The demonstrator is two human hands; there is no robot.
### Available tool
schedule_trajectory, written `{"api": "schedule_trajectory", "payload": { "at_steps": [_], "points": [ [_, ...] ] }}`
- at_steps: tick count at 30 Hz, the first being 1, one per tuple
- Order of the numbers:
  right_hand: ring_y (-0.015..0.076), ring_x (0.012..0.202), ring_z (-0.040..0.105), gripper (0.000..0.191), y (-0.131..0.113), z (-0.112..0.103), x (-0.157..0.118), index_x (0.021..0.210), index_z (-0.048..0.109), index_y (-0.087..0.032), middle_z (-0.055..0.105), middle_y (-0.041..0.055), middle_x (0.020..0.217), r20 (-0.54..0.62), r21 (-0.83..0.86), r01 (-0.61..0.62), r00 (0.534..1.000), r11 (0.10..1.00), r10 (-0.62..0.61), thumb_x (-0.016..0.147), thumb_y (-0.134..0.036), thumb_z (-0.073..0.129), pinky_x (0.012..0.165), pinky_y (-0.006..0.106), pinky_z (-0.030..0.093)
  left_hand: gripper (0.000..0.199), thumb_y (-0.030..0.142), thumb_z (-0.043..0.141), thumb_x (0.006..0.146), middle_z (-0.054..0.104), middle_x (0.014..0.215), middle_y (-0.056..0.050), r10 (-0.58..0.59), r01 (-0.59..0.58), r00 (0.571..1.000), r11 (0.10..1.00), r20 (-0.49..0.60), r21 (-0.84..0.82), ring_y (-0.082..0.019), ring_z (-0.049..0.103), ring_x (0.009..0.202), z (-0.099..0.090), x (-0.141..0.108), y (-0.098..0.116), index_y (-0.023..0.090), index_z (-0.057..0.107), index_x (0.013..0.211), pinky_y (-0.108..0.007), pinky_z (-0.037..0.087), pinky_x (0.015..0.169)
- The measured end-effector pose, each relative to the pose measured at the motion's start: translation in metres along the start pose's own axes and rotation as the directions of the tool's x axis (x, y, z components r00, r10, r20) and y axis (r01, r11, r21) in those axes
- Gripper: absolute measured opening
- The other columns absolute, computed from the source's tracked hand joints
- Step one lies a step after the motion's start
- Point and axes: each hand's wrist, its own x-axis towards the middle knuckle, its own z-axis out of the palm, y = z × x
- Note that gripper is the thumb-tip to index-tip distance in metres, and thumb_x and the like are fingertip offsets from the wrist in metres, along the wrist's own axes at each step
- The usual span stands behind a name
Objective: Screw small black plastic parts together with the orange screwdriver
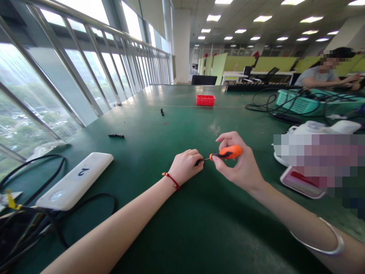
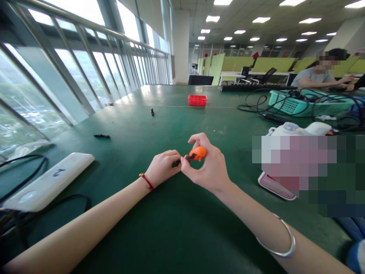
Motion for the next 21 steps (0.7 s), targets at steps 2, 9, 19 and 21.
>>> {"api": "schedule_trajectory", "payload": {
  "at_steps": [2, 9, 19, 21],
  "points": [
    [0.0089, 0.048, 0.047, 0.005, 0.000, -0.002, 0.000, 0.074, 0.055, -0.020, 0.052, -0.0047, 0.055, 0.055, 0.038, -0.012, 0.998, 0.999, 0.010, 0.074, -0.025, 0.056, 0.050, 0.022, 0.038, 0.015, 0.021, 0.052, 0.080, 0.065, 0.082, -0.001, -0.014, 0.014, 1.000, 1.000, 0.004, 0.008, -0.014, 0.058, 0.075, 0.000, 0.000, 0.000, 0.018, 0.066, 0.079, -0.024, 0.043, 0.059],
    [0.0090, 0.045, 0.046, 0.016, 0.022, -0.001, -0.008, 0.069, 0.059, -0.020, 0.056, -0.0027, 0.057, -0.340, 0.073, 0.122, 0.936, 0.990, -0.091, 0.081, -0.022, 0.049, 0.045, 0.023, 0.036, 0.018, 0.025, 0.051, 0.083, 0.067, 0.085, -0.001, -0.016, 0.017, 0.999, 0.999, -0.039, 0.029, -0.015, 0.059, 0.079, 0.004, 0.000, -0.005, 0.020, 0.068, 0.085, -0.025, 0.045, 0.063],
    [0.0138, 0.068, 0.056, 0.016, 0.063, 0.021, -0.013, 0.094, 0.059, -0.021, 0.055, 0.0030, 0.083, 0.075, -0.161, 0.052, 0.996, 0.986, -0.041, 0.082, -0.030, 0.054, 0.063, 0.026, 0.045, 0.016, 0.025, 0.053, 0.083, 0.068, 0.083, -0.002, 0.042, -0.032, 0.944, 0.999, -0.327, 0.036, -0.015, 0.056, 0.078, 0.002, -0.001, -0.009, 0.019, 0.068, 0.085, -0.029, 0.045, 0.070],
    [0.0142, 0.070, 0.057, 0.017, 0.062, 0.021, -0.013, 0.096, 0.059, -0.022, 0.055, 0.0032, 0.085, 0.093, -0.139, 0.069, 0.994, 0.988, -0.057, 0.082, -0.029, 0.055, 0.064, 0.026, 0.046, 0.018, 0.026, 0.051, 0.084, 0.067, 0.079, -0.002, 0.116, -0.105, 0.938, 0.993, -0.326, 0.051, -0.015, 0.055, 0.074, 0.001, -0.002, -0.007, 0.019, 0.068, 0.085, -0.028, 0.045, 0.067]
  ]
}}
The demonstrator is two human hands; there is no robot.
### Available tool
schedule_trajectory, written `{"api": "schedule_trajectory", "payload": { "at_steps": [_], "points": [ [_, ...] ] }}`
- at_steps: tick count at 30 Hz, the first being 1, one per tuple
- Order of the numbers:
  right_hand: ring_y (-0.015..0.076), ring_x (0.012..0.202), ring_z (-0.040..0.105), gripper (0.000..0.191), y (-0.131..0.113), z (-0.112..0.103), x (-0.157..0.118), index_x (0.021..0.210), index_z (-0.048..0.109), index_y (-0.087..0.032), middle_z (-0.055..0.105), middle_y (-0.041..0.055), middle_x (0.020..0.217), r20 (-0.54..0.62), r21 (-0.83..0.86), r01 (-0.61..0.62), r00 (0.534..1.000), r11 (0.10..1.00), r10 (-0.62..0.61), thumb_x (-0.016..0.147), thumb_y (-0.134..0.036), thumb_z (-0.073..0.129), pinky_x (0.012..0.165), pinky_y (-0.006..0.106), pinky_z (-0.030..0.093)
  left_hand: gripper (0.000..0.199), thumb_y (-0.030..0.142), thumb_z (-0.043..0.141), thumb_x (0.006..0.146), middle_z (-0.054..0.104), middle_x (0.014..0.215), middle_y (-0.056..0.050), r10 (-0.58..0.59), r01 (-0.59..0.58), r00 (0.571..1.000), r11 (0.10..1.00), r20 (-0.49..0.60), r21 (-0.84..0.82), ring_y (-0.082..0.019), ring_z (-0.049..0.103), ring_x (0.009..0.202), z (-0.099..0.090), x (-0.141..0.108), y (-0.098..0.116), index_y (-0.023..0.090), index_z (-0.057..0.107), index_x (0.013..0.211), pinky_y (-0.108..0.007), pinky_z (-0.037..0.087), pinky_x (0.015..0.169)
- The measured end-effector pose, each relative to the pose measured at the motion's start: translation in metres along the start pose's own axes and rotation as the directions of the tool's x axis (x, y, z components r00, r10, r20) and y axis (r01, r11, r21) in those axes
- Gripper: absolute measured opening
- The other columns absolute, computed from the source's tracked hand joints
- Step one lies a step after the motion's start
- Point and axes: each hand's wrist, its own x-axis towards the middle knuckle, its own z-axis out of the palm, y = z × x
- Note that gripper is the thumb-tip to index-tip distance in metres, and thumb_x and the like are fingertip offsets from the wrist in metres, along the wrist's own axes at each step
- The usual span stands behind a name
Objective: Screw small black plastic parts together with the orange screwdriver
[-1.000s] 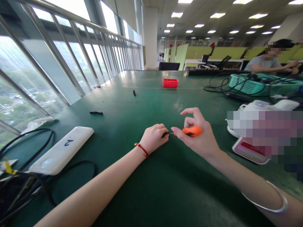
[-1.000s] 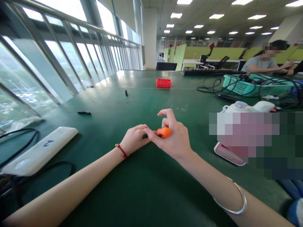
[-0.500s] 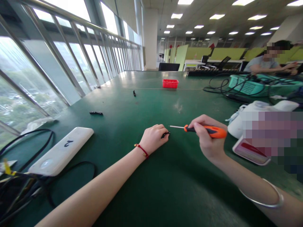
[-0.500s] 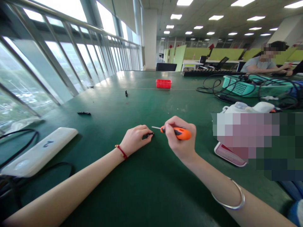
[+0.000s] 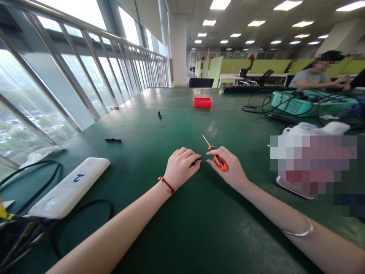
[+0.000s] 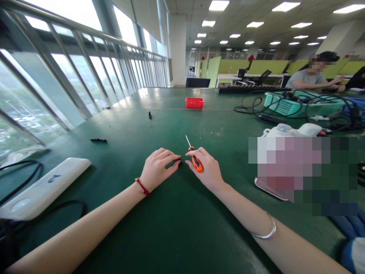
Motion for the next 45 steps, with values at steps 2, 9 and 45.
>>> {"api": "schedule_trajectory", "payload": {
  "at_steps": [2, 9, 45],
  "points": [
    [0.0142, 0.072, 0.057, 0.017, 0.000, 0.000, 0.000, 0.098, 0.059, -0.023, 0.056, 0.0031, 0.086, 0.025, 0.016, 0.029, 0.999, 0.999, -0.030, 0.082, -0.029, 0.055, 0.065, 0.026, 0.046, 0.018, 0.025, 0.050, 0.085, 0.067, 0.078, -0.002, 0.060, -0.059, 0.998, 0.998, 0.014, -0.020, -0.014, 0.055, 0.074, 0.000, 0.000, 0.002, 0.018, 0.067, 0.085, -0.027, 0.044, 0.066],
    [0.0148, 0.075, 0.058, 0.011, 0.002, 0.000, 0.000, 0.091, 0.059, -0.022, 0.057, 0.0021, 0.082, 0.089, 0.032, 0.057, 0.994, 0.998, -0.060, 0.082, -0.026, 0.054, 0.067, 0.026, 0.045, 0.018, 0.024, 0.050, 0.084, 0.067, 0.078, -0.003, 0.106, -0.102, 0.994, 0.990, 0.033, -0.097, -0.014, 0.055, 0.073, -0.001, 0.000, 0.004, 0.017, 0.067, 0.086, -0.028, 0.045, 0.068],
    [0.0141, 0.065, 0.051, 0.012, 0.007, -0.009, 0.006, 0.085, 0.058, -0.020, 0.055, 0.0016, 0.076, -0.068, 0.147, -0.023, 0.997, 0.989, 0.033, 0.077, -0.017, 0.049, 0.063, 0.028, 0.041, 0.016, 0.028, 0.056, 0.075, 0.068, 0.092, -0.004, -0.579, 0.558, 0.803, 0.814, 0.141, 0.163, -0.023, 0.061, 0.086, -0.035, -0.006, -0.041, 0.021, 0.070, 0.078, -0.033, 0.048, 0.074]
  ]
}}
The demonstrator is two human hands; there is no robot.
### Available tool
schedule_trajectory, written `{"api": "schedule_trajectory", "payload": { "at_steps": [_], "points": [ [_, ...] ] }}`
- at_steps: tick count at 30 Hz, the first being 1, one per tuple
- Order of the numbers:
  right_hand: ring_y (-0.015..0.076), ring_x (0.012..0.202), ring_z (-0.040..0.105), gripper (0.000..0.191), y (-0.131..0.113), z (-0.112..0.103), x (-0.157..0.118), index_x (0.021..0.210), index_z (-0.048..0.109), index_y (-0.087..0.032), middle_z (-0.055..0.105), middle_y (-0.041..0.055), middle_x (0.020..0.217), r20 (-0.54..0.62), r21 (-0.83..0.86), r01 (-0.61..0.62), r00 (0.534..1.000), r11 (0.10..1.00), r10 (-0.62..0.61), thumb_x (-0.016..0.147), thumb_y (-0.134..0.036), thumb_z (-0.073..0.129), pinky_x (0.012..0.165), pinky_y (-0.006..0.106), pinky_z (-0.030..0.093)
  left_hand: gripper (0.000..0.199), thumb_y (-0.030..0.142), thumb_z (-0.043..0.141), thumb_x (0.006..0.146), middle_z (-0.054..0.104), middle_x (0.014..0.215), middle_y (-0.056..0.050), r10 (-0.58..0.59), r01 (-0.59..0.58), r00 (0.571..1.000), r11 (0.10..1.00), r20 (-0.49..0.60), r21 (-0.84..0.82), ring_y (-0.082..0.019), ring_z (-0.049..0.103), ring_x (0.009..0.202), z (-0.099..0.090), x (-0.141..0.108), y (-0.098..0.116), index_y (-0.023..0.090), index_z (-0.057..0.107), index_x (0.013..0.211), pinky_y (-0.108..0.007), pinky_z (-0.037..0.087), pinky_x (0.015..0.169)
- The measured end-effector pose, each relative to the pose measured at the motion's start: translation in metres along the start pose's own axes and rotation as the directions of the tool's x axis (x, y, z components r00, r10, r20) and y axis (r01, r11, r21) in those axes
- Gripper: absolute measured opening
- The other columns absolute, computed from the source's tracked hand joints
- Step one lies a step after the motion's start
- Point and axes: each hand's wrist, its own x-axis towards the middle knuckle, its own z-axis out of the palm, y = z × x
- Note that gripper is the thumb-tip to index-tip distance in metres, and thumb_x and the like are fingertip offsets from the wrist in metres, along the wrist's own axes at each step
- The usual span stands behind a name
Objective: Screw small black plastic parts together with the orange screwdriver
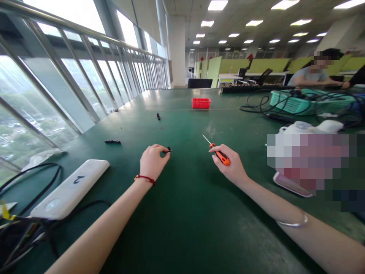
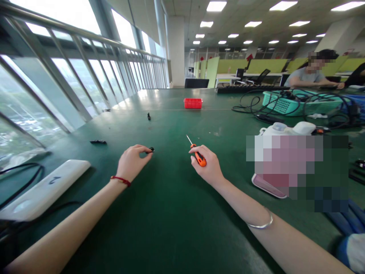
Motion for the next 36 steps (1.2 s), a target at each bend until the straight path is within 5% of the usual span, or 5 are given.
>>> {"api": "schedule_trajectory", "payload": {
  "at_steps": [5, 10, 20, 36],
  "points": [
    [0.0141, 0.065, 0.052, 0.013, -0.001, 0.001, -0.001, 0.087, 0.058, -0.021, 0.055, 0.0015, 0.077, 0.019, -0.006, 0.009, 1.000, 1.000, -0.009, 0.077, -0.018, 0.049, 0.064, 0.028, 0.042, 0.028, 0.037, 0.050, 0.077, 0.066, 0.099, -0.007, -0.213, 0.206, 0.977, 0.959, 0.014, 0.192, -0.026, 0.060, 0.089, -0.029, -0.002, -0.041, 0.020, 0.070, 0.085, -0.033, 0.045, 0.073],
    [0.0142, 0.065, 0.052, 0.012, -0.001, 0.001, -0.001, 0.085, 0.058, -0.021, 0.056, 0.0019, 0.078, 0.028, -0.012, 0.007, 1.000, 1.000, -0.006, 0.077, -0.018, 0.049, 0.064, 0.028, 0.042, 0.034, 0.044, 0.047, 0.076, 0.066, 0.098, -0.009, -0.371, 0.327, 0.924, 0.892, 0.095, 0.313, -0.031, 0.058, 0.092, -0.045, -0.012, -0.056, 0.022, 0.070, 0.089, -0.037, 0.044, 0.069],
    [0.0148, 0.067, 0.053, 0.012, 0.000, 0.001, -0.001, 0.085, 0.058, -0.021, 0.058, 0.0022, 0.079, 0.038, -0.007, 0.011, 0.999, 1.000, -0.010, 0.077, -0.019, 0.049, 0.066, 0.029, 0.043, 0.033, 0.042, 0.051, 0.077, 0.069, 0.088, -0.004, -0.392, 0.356, 0.916, 0.893, 0.087, 0.276, -0.022, 0.059, 0.081, -0.061, -0.002, -0.072, 0.020, 0.069, 0.094, -0.025, 0.040, 0.062],
    [0.0156, 0.069, 0.055, 0.013, 0.000, 0.001, -0.002, 0.085, 0.059, -0.022, 0.059, 0.0020, 0.080, 0.053, 0.003, 0.012, 0.999, 1.000, -0.012, 0.077, -0.018, 0.049, 0.067, 0.030, 0.043, 0.032, 0.041, 0.050, 0.079, 0.066, 0.084, -0.002, -0.315, 0.280, 0.941, 0.932, 0.128, 0.230, -0.017, 0.057, 0.073, -0.055, -0.003, -0.076, 0.019, 0.069, 0.091, -0.022, 0.038, 0.060]
  ]
}}
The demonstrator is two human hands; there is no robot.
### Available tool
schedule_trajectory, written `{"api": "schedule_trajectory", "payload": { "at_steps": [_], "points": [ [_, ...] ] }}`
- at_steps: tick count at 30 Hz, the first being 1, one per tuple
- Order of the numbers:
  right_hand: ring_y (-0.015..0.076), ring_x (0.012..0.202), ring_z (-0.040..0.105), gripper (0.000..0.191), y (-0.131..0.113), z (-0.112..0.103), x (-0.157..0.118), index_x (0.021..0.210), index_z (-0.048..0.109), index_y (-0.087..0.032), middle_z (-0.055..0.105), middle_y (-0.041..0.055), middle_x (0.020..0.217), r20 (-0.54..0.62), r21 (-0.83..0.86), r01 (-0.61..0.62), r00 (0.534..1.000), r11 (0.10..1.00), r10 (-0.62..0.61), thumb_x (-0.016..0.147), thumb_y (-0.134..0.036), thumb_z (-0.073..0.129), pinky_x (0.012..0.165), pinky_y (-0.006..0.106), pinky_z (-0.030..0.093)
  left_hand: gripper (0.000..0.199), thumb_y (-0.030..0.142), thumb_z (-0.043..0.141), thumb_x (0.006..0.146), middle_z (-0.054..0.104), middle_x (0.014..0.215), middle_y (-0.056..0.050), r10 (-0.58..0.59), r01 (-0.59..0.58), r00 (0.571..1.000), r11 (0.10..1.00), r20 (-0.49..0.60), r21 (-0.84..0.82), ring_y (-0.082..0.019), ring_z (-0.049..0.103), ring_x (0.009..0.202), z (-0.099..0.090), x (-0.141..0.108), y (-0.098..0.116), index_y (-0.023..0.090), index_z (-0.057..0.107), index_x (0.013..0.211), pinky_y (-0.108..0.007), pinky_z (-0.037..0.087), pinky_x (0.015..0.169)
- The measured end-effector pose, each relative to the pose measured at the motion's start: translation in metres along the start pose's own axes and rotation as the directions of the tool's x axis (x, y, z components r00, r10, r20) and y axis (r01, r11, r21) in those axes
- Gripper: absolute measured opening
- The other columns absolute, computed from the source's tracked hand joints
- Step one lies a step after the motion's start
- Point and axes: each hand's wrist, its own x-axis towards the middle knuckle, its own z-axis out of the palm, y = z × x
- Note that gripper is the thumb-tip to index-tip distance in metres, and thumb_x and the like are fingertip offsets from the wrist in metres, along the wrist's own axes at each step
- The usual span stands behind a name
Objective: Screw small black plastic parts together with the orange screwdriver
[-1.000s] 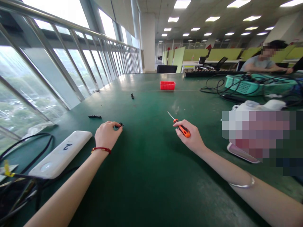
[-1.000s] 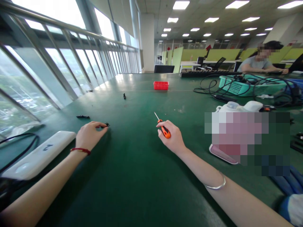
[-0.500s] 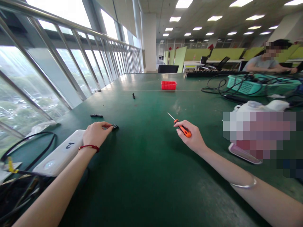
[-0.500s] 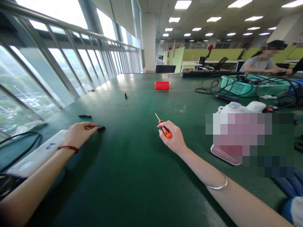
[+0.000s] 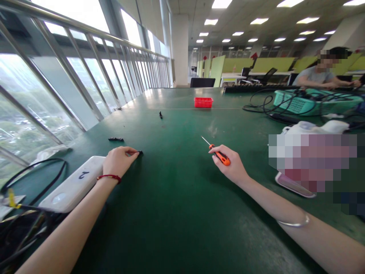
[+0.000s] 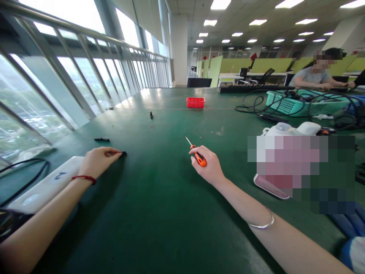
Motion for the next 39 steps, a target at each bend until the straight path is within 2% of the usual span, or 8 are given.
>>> {"api": "schedule_trajectory", "payload": {
  "at_steps": [8, 15, 18, 22, 26, 29, 33, 39],
  "points": [
    [0.0148, 0.068, 0.055, 0.012, -0.003, 0.000, 0.001, 0.084, 0.060, -0.021, 0.061, 0.0023, 0.079, -0.009, 0.032, -0.012, 1.000, 0.999, 0.012, 0.081, -0.024, 0.049, 0.066, 0.029, 0.043, 0.034, 0.043, 0.053, 0.077, 0.066, 0.091, -0.002, -0.022, 0.022, 1.000, 1.000, 0.018, -0.015, -0.018, 0.058, 0.077, 0.003, 0.000, 0.000, 0.018, 0.065, 0.098, -0.023, 0.039, 0.061],
    [0.0124, 0.059, 0.056, 0.018, -0.003, 0.002, -0.001, 0.082, 0.061, -0.019, 0.065, 0.0018, 0.075, -0.018, 0.070, -0.093, 0.995, 0.993, 0.095, 0.083, -0.031, 0.047, 0.056, 0.025, 0.041, 0.029, 0.041, 0.054, 0.075, 0.067, 0.088, -0.004, -0.003, 0.004, 1.000, 0.998, 0.022, -0.057, -0.021, 0.060, 0.081, 0.011, 0.000, 0.003, 0.019, 0.067, 0.088, -0.026, 0.041, 0.063],
    [0.0109, 0.053, 0.053, 0.013, -0.004, 0.005, -0.001, 0.084, 0.057, -0.019, 0.063, -0.0003, 0.069, -0.078, 0.045, -0.109, 0.991, 0.993, 0.112, 0.079, -0.031, 0.053, 0.053, 0.024, 0.041, 0.024, 0.039, 0.053, 0.075, 0.067, 0.090, -0.002, 0.214, -0.207, 0.977, 0.964, 0.026, -0.165, -0.020, 0.060, 0.083, 0.020, -0.008, 0.031, 0.021, 0.067, 0.085, -0.026, 0.044, 0.069],
    [0.0101, 0.054, 0.049, 0.013, -0.005, 0.006, -0.001, 0.085, 0.055, -0.020, 0.061, -0.0002, 0.074, -0.181, 0.020, -0.051, 0.982, 0.998, 0.054, 0.073, -0.025, 0.057, 0.051, 0.023, 0.040, 0.017, 0.030, 0.055, 0.074, 0.066, 0.084, 0.000, 0.517, -0.482, 0.853, 0.836, 0.079, -0.262, -0.018, 0.060, 0.081, 0.032, -0.028, 0.097, 0.023, 0.068, 0.082, -0.028, 0.045, 0.072],
    [0.0106, 0.057, 0.047, 0.012, -0.006, 0.002, 0.000, 0.087, 0.055, -0.020, 0.057, 0.0008, 0.078, -0.284, -0.001, -0.004, 0.959, 1.000, 0.004, 0.074, -0.022, 0.055, 0.050, 0.023, 0.040, 0.013, 0.023, 0.058, 0.071, 0.064, 0.082, 0.000, 0.628, -0.580, 0.778, 0.736, 0.029, -0.350, -0.017, 0.059, 0.079, 0.051, -0.040, 0.149, 0.021, 0.067, 0.080, -0.027, 0.046, 0.072],
    [0.0096, 0.054, 0.045, 0.011, -0.009, -0.004, 0.003, 0.086, 0.053, -0.020, 0.054, -0.0001, 0.077, -0.366, 0.016, -0.031, 0.930, 0.999, 0.035, 0.076, -0.024, 0.055, 0.051, 0.024, 0.040, 0.012, 0.022, 0.061, 0.070, 0.063, 0.081, -0.002, 0.627, -0.573, 0.779, 0.706, -0.010, -0.417, -0.017, 0.057, 0.080, 0.066, -0.039, 0.159, 0.019, 0.067, 0.079, -0.028, 0.046, 0.075],
    [0.0094, 0.054, 0.044, 0.012, -0.015, -0.016, 0.013, 0.074, 0.048, -0.020, 0.047, -0.0027, 0.067, -0.473, 0.075, -0.003, 0.880, 0.997, 0.038, 0.078, -0.029, 0.055, 0.051, 0.023, 0.038, 0.012, 0.022, 0.061, 0.070, 0.062, 0.081, -0.002, 0.607, -0.522, 0.795, 0.669, -0.017, -0.529, -0.017, 0.057, 0.079, 0.077, -0.035, 0.154, 0.019, 0.069, 0.079, -0.028, 0.047, 0.073],
    [0.0096, 0.054, 0.041, 0.016, -0.022, -0.025, 0.019, 0.068, 0.045, -0.021, 0.043, -0.0040, 0.061, -0.480, 0.056, 0.013, 0.877, 0.998, 0.015, 0.077, -0.029, 0.056, 0.052, 0.024, 0.036, 0.011, 0.021, 0.061, 0.069, 0.061, 0.076, -0.002, 0.601, -0.526, 0.799, 0.667, -0.037, -0.527, -0.017, 0.055, 0.075, 0.078, -0.036, 0.154, 0.018, 0.069, 0.076, -0.028, 0.046, 0.070]
  ]
}}
